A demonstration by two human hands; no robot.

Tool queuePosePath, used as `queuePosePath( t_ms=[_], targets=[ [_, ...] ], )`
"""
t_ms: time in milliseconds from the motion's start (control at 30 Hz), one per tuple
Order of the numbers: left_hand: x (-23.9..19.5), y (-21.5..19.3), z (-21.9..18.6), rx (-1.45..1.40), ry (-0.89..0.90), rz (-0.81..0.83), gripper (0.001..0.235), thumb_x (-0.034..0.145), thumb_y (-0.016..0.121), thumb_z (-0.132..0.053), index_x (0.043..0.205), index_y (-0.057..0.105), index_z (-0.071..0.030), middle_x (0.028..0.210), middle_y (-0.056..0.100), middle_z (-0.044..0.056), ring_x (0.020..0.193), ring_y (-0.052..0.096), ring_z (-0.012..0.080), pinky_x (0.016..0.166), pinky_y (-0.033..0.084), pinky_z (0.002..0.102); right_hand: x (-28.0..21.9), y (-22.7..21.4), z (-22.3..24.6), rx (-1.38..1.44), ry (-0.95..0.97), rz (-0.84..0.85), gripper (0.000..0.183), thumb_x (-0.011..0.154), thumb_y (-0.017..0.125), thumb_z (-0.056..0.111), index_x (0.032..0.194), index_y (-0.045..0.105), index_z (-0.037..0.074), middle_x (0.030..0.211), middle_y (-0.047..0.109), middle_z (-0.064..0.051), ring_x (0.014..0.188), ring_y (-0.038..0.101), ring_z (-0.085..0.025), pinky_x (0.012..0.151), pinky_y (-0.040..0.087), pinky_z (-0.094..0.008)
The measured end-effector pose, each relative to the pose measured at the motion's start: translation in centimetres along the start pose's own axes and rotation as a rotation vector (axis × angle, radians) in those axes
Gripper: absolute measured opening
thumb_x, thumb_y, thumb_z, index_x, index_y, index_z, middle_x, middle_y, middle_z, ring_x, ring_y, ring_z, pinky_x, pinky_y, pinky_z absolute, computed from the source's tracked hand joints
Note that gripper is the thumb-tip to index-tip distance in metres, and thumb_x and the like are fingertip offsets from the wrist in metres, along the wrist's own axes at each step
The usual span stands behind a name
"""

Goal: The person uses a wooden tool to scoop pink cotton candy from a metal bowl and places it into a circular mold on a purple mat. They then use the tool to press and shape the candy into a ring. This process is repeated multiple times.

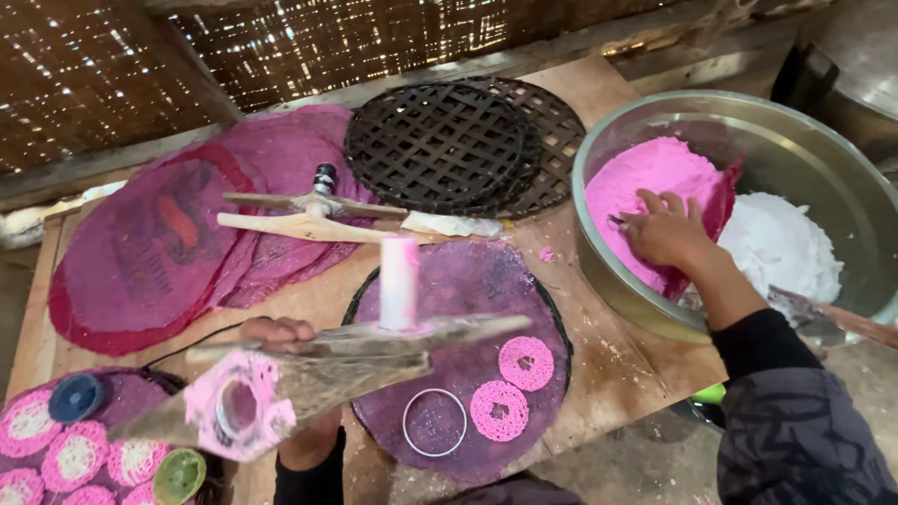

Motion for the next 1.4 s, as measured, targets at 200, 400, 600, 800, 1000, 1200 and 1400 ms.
queuePosePath(
  t_ms=[200, 400, 600, 800, 1000, 1200, 1400],
  targets=[
    [-1.4, -5.7, -1.9, 0.364, 0.294, -0.022, 0.033, 0.099, 0.074, -0.027, 0.112, 0.062, 0.002, 0.113, 0.057, 0.009, 0.106, 0.061, 0.0223, 0.097, 0.052, 0.032, -3.4, -6.8, 1.7, 0.147, 0.162, -0.124, 0.027, 0.095, 0.067, 0.032, 0.115, 0.077, 0.016, 0.116, 0.070, -0.009, 0.110, 0.064, -0.033, 0.096, 0.049, -0.051],
    [-3.3, -18.6, 2.2, 0.457, -0.006, 0.186, 0.032, 0.094, 0.064, -0.016, 0.118, 0.061, 0.005, 0.119, 0.064, 0.021, 0.110, 0.065, 0.0298, 0.099, 0.051, 0.040, -5.2, -13.7, 6.9, 0.131, 0.151, -0.280, 0.018, 0.089, 0.072, 0.025, 0.100, 0.077, 0.012, 0.093, 0.073, -0.012, 0.086, 0.069, -0.033, 0.075, 0.055, -0.046],
    [-6.1, -27.1, 7.1, -0.014, -1.450, -0.195, 0.038, 0.089, 0.054, -0.009, 0.122, 0.062, 0.008, 0.122, 0.069, 0.030, 0.110, 0.068, 0.0366, 0.100, 0.050, 0.049, -5.8, -7.5, 7.5, 0.571, 0.142, -0.305, 0.017, 0.099, 0.065, 0.018, 0.105, 0.072, 0.004, 0.100, 0.070, -0.020, 0.091, 0.067, -0.037, 0.081, 0.053, -0.046],
    [-2.7, -15.8, -0.1, 0.586, 0.053, 0.485, 0.039, 0.097, 0.072, -0.015, 0.127, 0.057, 0.005, 0.124, 0.070, 0.026, 0.117, 0.076, 0.0282, 0.105, 0.061, 0.036, -1.3, 11.6, 10.4, 0.608, 0.290, -0.012, 0.015, 0.093, 0.065, 0.014, 0.098, 0.072, 0.002, 0.105, 0.069, -0.023, 0.097, 0.069, -0.039, 0.087, 0.054, -0.048],
    [-4.8, -24.1, 2.5, 0.490, -0.399, 0.414, 0.037, 0.092, 0.068, -0.004, 0.123, 0.058, 0.013, 0.121, 0.070, 0.036, 0.115, 0.074, 0.0374, 0.105, 0.055, 0.043, -0.4, 16.9, 9.0, 0.426, 0.430, 0.057, 0.027, 0.085, 0.076, 0.027, 0.099, 0.074, 0.003, 0.106, 0.069, -0.023, 0.097, 0.067, -0.043, 0.083, 0.054, -0.051],
    [-4.9, -19.3, 0.4, 0.728, 0.027, 0.558, 0.038, 0.096, 0.066, -0.012, 0.129, 0.057, 0.003, 0.120, 0.073, 0.021, 0.124, 0.070, 0.0254, 0.113, 0.050, 0.033, 0.9, 15.2, 9.6, 0.450, 0.419, -0.079, 0.013, 0.093, 0.070, 0.015, 0.100, 0.077, 0.008, 0.105, 0.072, -0.019, 0.098, 0.069, -0.039, 0.083, 0.055, -0.048],
    [-4.8, -16.0, -1.6, 0.937, 0.219, 0.448, 0.045, 0.095, 0.070, -0.026, 0.128, 0.052, -0.002, 0.118, 0.075, 0.013, 0.127, 0.068, 0.0201, 0.107, 0.052, 0.028, -1.4, 11.2, 12.0, 1.852, 0.575, -0.049, 0.021, 0.100, 0.061, 0.009, 0.118, 0.070, 0.003, 0.106, 0.072, -0.008, 0.093, 0.067, -0.018, 0.081, 0.055, -0.030]
  ],
)
Point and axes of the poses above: each hand's wrist, its own x-axis towards the middle knuckle, its own y-axis out of the palm, z = x × y, the point moved 10 cm from there along x, towards the middle knuckle
